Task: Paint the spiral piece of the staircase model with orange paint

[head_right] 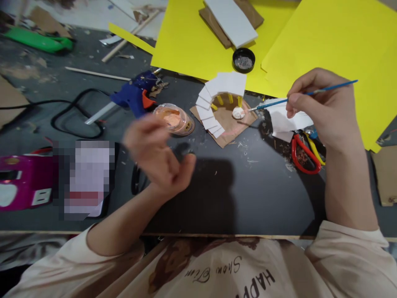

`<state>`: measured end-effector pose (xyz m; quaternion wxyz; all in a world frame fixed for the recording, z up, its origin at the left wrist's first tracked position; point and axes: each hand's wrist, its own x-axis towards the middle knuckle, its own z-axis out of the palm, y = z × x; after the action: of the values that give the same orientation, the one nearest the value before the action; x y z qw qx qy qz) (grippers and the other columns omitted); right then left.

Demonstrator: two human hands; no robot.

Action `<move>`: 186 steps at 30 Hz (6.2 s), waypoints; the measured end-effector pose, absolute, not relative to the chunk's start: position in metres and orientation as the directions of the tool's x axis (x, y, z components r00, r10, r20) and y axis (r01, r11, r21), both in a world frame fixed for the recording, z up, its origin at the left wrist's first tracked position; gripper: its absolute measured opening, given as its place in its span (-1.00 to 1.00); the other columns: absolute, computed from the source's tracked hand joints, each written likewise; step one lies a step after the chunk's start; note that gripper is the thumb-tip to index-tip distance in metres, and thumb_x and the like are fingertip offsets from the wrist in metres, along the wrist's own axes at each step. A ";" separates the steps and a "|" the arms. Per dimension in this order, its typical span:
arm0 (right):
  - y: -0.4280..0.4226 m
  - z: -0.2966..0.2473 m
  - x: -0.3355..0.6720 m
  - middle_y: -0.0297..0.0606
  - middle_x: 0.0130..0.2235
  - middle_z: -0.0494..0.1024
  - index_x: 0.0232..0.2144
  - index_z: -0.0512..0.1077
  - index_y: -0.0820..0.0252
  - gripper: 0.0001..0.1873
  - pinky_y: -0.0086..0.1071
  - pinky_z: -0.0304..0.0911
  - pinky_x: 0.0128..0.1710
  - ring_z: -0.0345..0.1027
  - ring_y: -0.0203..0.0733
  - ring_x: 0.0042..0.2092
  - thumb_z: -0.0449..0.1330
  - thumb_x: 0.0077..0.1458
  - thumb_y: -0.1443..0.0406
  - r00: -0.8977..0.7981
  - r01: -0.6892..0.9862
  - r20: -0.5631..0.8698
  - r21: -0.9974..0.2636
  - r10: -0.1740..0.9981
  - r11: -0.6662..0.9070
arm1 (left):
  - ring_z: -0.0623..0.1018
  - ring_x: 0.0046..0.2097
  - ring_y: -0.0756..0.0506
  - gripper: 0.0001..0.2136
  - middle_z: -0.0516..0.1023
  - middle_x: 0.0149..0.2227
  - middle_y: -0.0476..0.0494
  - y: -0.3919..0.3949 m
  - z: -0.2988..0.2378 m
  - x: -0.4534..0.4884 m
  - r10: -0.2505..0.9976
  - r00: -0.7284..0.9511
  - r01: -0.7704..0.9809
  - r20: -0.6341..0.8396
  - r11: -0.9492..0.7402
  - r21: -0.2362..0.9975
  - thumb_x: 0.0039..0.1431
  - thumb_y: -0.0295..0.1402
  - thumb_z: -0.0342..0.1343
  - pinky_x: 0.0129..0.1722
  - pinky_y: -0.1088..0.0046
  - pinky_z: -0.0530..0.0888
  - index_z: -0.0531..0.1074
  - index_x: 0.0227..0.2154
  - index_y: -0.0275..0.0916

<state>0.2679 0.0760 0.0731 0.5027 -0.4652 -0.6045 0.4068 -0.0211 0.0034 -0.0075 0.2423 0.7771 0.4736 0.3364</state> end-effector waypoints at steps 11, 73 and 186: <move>0.069 0.076 0.258 -0.31 -0.61 0.55 -0.56 0.56 0.27 -0.80 -0.43 0.40 -0.54 0.45 -0.30 -0.58 0.19 -0.12 0.57 -0.082 0.155 0.197 -0.966 0.977 0.208 | 0.49 0.05 -0.09 -0.73 0.48 -0.03 -0.23 0.003 0.000 -0.007 0.767 0.464 0.451 0.444 -0.635 0.627 0.20 -0.52 0.02 0.02 0.29 0.47 0.32 -0.04 -0.19; 0.064 0.063 0.245 -0.48 -0.47 0.58 -0.40 0.55 0.12 -0.93 -0.47 0.43 -0.36 0.51 -0.39 -0.40 0.26 0.04 0.37 -0.123 0.331 0.208 -0.913 0.970 0.237 | 0.53 -0.44 0.06 -0.74 0.64 -0.28 -0.10 0.004 -0.005 -0.011 0.857 0.476 0.585 0.196 -0.475 0.657 0.23 -0.41 -0.05 -0.47 0.63 0.37 0.50 -0.12 -0.26; 0.054 0.071 0.241 -0.43 -0.42 0.58 -0.39 0.50 0.13 -0.91 -0.45 0.39 -0.36 0.53 -0.33 -0.33 0.20 0.08 0.39 -0.132 0.499 0.274 -0.812 0.952 0.303 | 0.59 -0.13 -0.07 -0.79 0.58 -0.02 -0.12 0.007 -0.008 -0.011 0.813 0.533 0.588 0.235 -0.555 0.588 0.25 -0.35 0.00 -0.17 0.45 0.49 0.50 -0.16 -0.20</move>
<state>0.2415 0.0540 0.0711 0.4049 -0.5195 -0.6983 0.2801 -0.0110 0.0068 -0.0081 0.2257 0.8458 0.4140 0.2495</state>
